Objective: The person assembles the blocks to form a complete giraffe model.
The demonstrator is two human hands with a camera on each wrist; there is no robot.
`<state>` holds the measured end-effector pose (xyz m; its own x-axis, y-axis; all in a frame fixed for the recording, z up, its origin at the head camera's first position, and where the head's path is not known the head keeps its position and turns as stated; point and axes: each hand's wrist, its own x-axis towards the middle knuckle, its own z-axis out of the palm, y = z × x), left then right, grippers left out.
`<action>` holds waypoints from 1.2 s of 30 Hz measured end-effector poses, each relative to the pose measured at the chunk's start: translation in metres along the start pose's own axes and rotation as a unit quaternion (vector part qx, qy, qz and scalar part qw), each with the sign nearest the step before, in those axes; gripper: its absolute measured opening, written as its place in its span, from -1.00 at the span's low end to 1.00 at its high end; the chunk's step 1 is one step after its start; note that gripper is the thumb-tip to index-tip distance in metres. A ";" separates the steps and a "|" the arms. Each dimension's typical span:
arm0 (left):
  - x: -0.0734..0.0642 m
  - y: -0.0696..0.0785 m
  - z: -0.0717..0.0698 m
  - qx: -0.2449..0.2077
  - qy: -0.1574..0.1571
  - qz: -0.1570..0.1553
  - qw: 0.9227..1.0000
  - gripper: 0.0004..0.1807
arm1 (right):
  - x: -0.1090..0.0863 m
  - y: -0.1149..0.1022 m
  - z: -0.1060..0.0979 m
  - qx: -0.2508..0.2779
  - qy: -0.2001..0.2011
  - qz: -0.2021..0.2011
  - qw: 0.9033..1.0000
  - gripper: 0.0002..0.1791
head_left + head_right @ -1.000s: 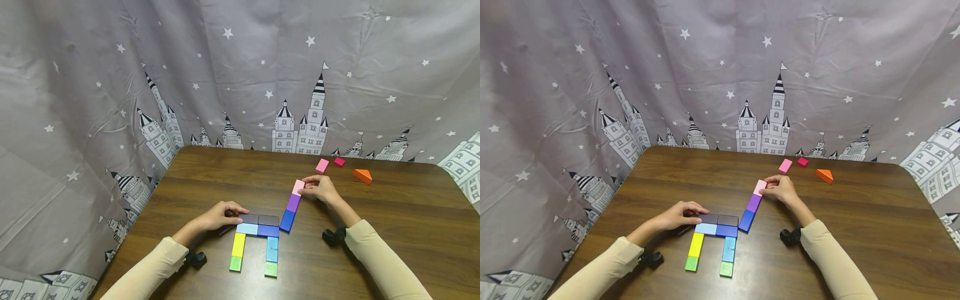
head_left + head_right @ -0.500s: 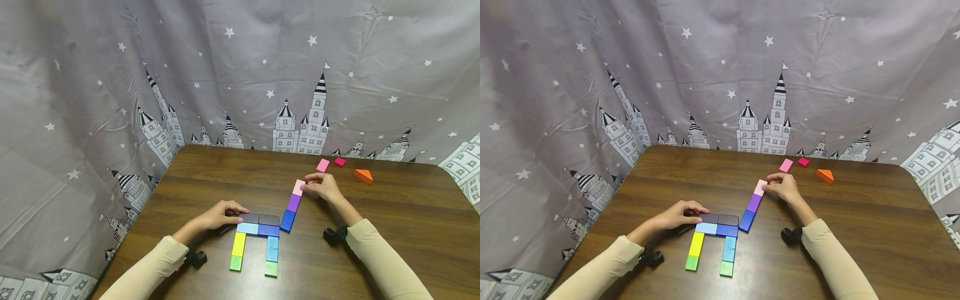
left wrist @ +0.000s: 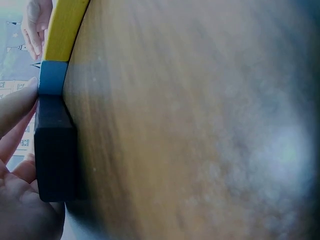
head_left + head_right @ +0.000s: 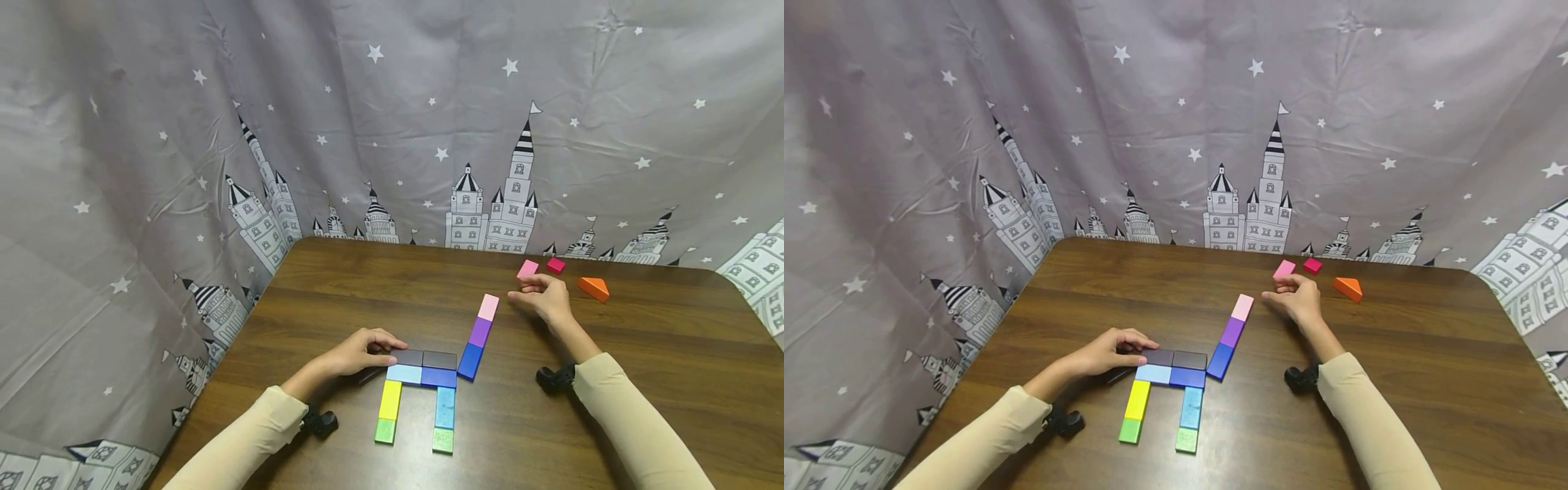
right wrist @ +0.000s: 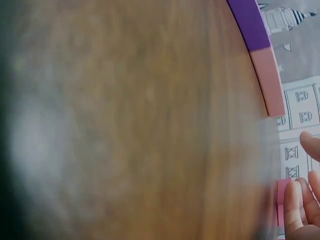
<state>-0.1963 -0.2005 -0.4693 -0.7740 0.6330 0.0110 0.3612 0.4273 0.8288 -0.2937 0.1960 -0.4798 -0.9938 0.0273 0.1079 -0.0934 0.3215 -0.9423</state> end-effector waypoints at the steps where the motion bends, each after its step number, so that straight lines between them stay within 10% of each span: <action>1: 0.000 0.000 0.000 0.000 0.000 -0.001 1.000 -0.66 | 0.000 0.000 -0.001 -0.003 0.006 0.001 1.000 -0.46; 15: 0.000 -0.002 0.001 -0.002 0.001 0.001 1.000 -0.65 | 0.018 0.007 -0.014 -0.050 0.073 0.060 0.994 -0.33; 36: 0.000 -0.004 0.000 -0.002 -0.001 0.003 1.000 -0.66 | 0.037 0.006 -0.014 -0.086 0.046 0.078 0.992 -0.23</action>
<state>-0.1979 -0.2018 -0.4726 -0.7707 0.6371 0.0142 0.3638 0.4216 0.8306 -0.3304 0.2121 -0.4772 -0.9848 0.1737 0.0017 0.0802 0.4636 -0.8824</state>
